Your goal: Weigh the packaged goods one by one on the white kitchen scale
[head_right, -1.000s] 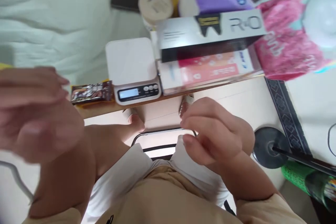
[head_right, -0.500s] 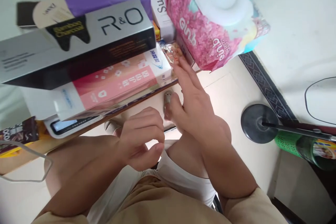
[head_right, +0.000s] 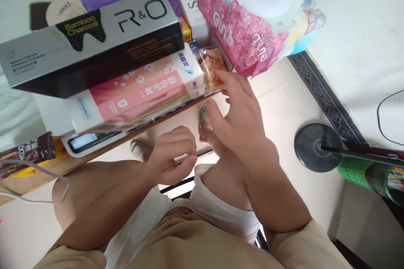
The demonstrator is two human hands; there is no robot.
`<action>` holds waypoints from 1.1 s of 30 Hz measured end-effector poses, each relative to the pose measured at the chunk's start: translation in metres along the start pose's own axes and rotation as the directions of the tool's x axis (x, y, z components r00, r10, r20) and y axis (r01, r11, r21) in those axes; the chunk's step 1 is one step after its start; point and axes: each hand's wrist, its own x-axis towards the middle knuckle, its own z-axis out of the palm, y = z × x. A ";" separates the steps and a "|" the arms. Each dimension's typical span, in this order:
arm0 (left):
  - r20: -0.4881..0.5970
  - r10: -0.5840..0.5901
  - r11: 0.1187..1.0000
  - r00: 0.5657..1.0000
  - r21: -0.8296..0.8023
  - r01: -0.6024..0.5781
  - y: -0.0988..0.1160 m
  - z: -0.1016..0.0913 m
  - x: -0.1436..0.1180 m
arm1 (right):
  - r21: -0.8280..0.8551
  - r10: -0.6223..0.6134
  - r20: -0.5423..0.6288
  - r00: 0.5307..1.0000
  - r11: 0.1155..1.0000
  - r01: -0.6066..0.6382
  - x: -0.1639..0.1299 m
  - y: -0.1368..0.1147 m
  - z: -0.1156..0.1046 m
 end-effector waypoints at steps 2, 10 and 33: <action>0.000 0.001 1.000 1.000 0.005 -0.001 0.003 0.001 -0.002 | -0.011 -0.009 -0.006 1.000 1.000 0.009 -0.001 0.000 0.007; -0.013 0.036 0.999 0.999 0.040 -0.035 0.010 -0.001 -0.006 | 0.172 -0.012 -0.001 1.000 0.985 0.013 0.006 0.007 0.019; -0.101 -0.444 0.893 0.890 0.034 0.450 0.039 -0.052 -0.034 | -0.130 -0.203 0.307 0.930 0.959 0.252 -0.077 -0.087 -0.071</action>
